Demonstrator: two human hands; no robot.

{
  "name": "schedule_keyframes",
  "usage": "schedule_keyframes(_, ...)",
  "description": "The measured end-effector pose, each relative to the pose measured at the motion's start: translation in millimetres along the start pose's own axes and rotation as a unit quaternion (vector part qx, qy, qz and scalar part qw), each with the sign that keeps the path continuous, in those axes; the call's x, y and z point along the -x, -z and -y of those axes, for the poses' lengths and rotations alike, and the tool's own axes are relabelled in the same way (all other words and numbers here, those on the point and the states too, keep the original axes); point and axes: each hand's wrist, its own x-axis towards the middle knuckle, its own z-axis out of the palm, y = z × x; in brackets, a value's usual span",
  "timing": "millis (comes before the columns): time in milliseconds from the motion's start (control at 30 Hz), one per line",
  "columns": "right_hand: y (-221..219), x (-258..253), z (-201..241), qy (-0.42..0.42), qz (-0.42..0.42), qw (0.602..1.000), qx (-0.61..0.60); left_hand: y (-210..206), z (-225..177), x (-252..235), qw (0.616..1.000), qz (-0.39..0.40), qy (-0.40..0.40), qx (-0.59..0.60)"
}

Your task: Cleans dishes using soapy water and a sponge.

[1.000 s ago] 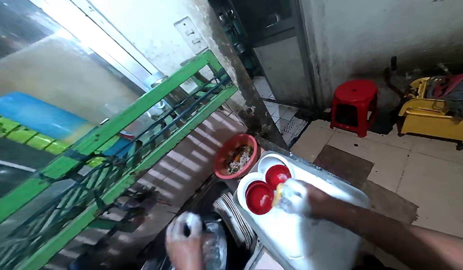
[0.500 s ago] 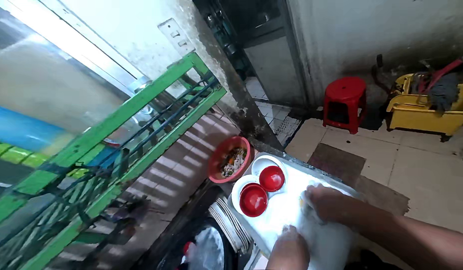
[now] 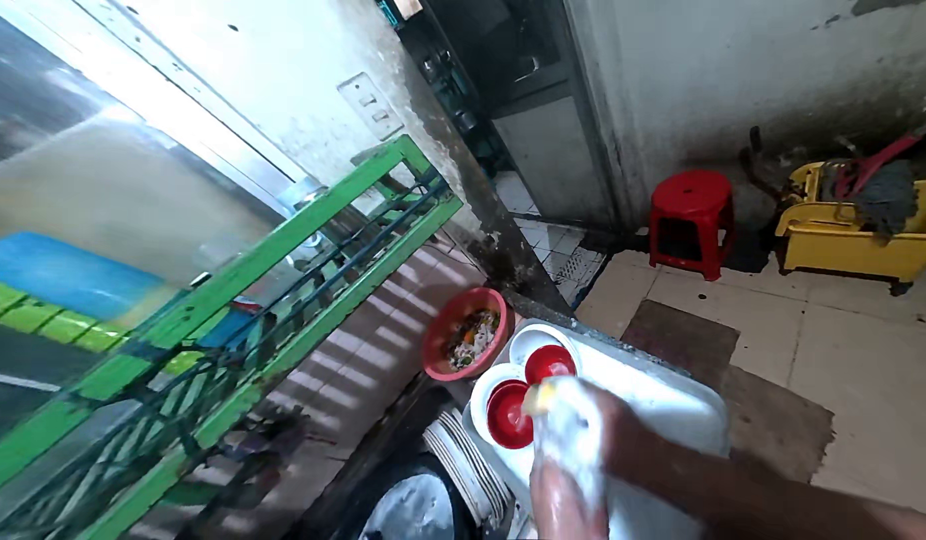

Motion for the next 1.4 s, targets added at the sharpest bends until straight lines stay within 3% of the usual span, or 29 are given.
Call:
schedule_keyframes(67, 20, -40, -5, -0.206, 0.138, 0.968, -0.024, -6, -1, 7, 0.998, -0.015, -0.026, -0.058)
schedule_keyframes(133, 22, -55, -11, -0.264, 0.166, 0.949, -0.046, -8, -2, 6, 0.998, -0.028, -0.034, -0.036)
schedule_keyframes(167, 17, -45, -7, -0.221, 0.154, 0.963, -0.025, -5, -2, 0, 0.999, -0.029, -0.034, 0.004)
schedule_keyframes(233, -8, -9, -7, 0.023, 0.020, 1.000, 0.009, 6, -8, -19, 0.994, -0.016, -0.027, 0.104)
schedule_keyframes(267, -18, -1, -12, 0.136, -0.024, 0.990, 0.000, 10, -16, -26, 0.989, -0.025, -0.012, 0.145)
schedule_keyframes(300, -23, 3, -19, 0.195, -0.028, 0.980, 0.003, 12, -26, -31, 0.984, -0.041, 0.005, 0.173)
schedule_keyframes(333, -23, 3, -24, 0.203, -0.020, 0.979, 0.003, 12, -35, -33, 0.981, -0.054, 0.021, 0.185)
schedule_keyframes(367, -17, 0, -29, 0.161, -0.009, 0.987, -0.005, 11, -41, -32, 0.979, -0.060, 0.030, 0.194)
schedule_keyframes(467, 7, -32, -30, -0.133, 0.106, 0.985, -0.019, 7, -33, -25, 0.979, -0.050, 0.036, 0.195)
schedule_keyframes(500, 9, -39, -24, -0.159, 0.138, 0.978, 0.003, 5, -29, -24, 0.979, -0.042, 0.034, 0.197)
schedule_keyframes(533, 7, -36, -13, -0.121, 0.139, 0.982, 0.036, 3, -25, -23, 0.979, -0.035, 0.031, 0.200)
schedule_keyframes(633, -15, -13, 1, 0.115, 0.042, 0.990, 0.069, 3, -18, -19, 0.982, -0.035, 0.016, 0.186)
schedule_keyframes(667, -12, -16, 2, 0.082, 0.065, 0.993, 0.050, 3, -18, -18, 0.984, -0.036, 0.012, 0.172)
schedule_keyframes(767, 14, -53, -11, -0.187, 0.162, 0.969, -0.009, -8, -19, -7, 0.991, -0.066, 0.021, 0.115)
schedule_keyframes(800, 17, -61, -13, -0.217, 0.162, 0.962, -0.014, -9, -17, -6, 0.992, -0.066, 0.020, 0.109)
schedule_keyframes(967, 6, -38, 27, -0.064, 0.166, 0.982, 0.056, -4, -17, -11, 0.995, -0.053, -0.008, 0.087)
schedule_keyframes(1033, 11, -49, 14, -0.126, 0.162, 0.978, -0.025, -1, -19, -10, 0.996, -0.037, -0.015, 0.085)
schedule_keyframes(1133, 38, -61, -5, -0.319, 0.105, 0.922, -0.195, 5, -25, -9, 0.991, 0.008, -0.054, 0.118)
schedule_keyframes(1200, 45, -59, 3, -0.280, 0.061, 0.941, -0.182, 11, -26, -19, 0.990, 0.037, -0.062, 0.124)
schedule_keyframes(1300, 39, -64, 20, -0.107, 0.029, 0.992, -0.063, 20, -19, -43, 0.982, 0.082, 0.040, 0.163)
schedule_keyframes(1400, 15, -50, 20, -0.062, 0.133, 0.988, -0.039, 10, -19, -50, 0.973, 0.036, 0.089, 0.208)
